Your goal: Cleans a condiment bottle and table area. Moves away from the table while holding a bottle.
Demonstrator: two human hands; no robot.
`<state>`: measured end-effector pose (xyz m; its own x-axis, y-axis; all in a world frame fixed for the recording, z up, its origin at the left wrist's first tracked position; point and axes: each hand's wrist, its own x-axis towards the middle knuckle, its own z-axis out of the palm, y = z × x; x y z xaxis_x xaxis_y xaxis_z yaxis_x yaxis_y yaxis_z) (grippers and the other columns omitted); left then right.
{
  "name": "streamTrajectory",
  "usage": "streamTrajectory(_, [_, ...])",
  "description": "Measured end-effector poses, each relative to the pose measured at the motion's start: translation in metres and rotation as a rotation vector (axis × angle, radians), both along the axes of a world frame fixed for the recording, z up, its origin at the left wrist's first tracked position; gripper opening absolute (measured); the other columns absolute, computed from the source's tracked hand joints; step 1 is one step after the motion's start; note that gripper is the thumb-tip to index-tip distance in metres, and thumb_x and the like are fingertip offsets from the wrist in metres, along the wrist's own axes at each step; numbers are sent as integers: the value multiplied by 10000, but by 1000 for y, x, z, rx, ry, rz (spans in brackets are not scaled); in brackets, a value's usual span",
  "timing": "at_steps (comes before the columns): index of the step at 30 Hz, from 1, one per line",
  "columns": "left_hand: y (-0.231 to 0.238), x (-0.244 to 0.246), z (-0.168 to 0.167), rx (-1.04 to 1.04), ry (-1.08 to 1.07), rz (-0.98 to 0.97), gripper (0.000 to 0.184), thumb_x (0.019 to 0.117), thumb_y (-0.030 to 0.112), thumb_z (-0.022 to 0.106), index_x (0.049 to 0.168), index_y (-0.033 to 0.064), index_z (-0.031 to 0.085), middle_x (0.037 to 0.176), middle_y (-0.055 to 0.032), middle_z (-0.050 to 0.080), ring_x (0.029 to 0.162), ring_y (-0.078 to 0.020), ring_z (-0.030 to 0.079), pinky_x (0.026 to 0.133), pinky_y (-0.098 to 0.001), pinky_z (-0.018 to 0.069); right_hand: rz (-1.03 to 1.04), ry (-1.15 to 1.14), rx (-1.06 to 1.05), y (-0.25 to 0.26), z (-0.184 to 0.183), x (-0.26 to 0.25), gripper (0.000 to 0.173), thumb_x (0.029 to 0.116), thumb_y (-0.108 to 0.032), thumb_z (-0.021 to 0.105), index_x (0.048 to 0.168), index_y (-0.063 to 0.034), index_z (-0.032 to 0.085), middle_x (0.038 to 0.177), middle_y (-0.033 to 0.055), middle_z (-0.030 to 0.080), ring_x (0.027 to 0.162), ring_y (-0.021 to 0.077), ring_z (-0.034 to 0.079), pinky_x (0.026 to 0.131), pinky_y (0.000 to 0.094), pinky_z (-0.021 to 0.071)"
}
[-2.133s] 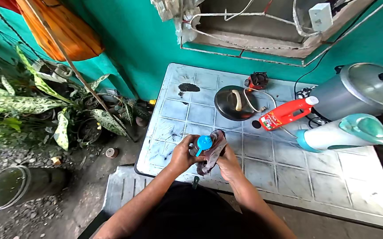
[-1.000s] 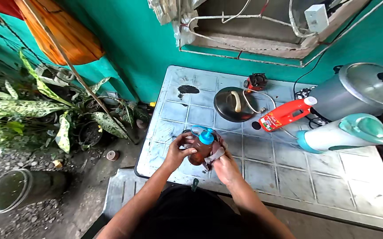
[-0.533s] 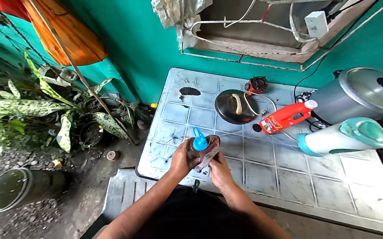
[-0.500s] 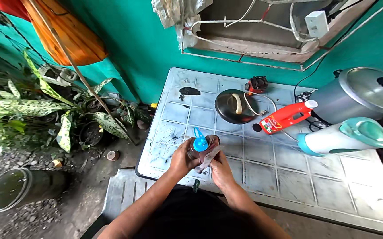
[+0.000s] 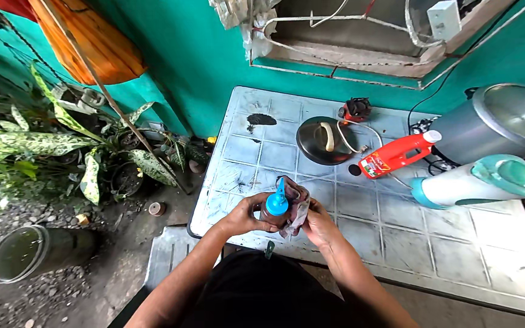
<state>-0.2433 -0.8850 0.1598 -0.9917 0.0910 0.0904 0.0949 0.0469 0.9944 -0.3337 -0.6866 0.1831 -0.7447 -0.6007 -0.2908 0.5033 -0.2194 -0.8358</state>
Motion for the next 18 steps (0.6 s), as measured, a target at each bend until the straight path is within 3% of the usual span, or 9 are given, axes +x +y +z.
streamTrajectory(4, [1,-1,-1,-40,14,-45,712,777,183,894,1349,-91,572,1397,-167,566,1239,-133,607,1022,-282,546,-2,-27,45,-3,5,-4,243,1017,54,423,1038,-46,643,880,5,743,803,72,718,764,251,617])
streamTrajectory(7, [8,-2,0,-38,-17,-26,678,788,213,884,1316,-88,584,1351,-151,587,1170,-112,632,956,-261,565,-55,-31,76,-9,2,-8,202,1037,37,433,1110,-23,611,899,34,733,799,93,716,755,269,619])
streamTrajectory(10, [15,0,-5,267,-67,99,630,799,119,833,1308,-82,521,1205,-55,687,1088,-98,687,956,-309,590,-179,-7,30,-13,-8,-12,207,1066,-47,403,1176,-27,576,901,37,713,814,109,707,773,297,619])
streamTrajectory(12, [15,-1,-8,421,-86,245,651,792,194,839,1298,-37,499,1124,-1,722,1042,-81,699,955,-313,583,-259,32,25,-12,-12,-14,202,1061,-84,398,1156,-48,572,881,9,705,815,94,703,777,293,618])
streamTrajectory(14, [11,-4,-7,460,-112,389,688,786,223,825,1319,-34,475,1111,-14,711,1026,-85,695,946,-312,583,-274,172,67,-6,-14,-9,213,1029,-101,408,1169,-52,561,924,-31,703,860,58,696,810,280,609])
streamTrajectory(16, [8,-9,-6,434,-106,480,657,830,162,742,1364,-55,428,1149,-54,687,1046,-98,686,959,-313,577,-264,467,127,1,-19,3,241,1003,-150,468,1147,-2,594,1042,-57,704,980,-12,670,903,232,578])
streamTrajectory(18, [9,-15,-5,394,-76,555,639,868,130,678,1399,-63,380,1186,-88,664,1066,-106,677,967,-311,570,-242,867,201,1,-27,15,438,1016,-361,506,1029,28,706,1189,61,661,1200,27,566,1085,253,449])
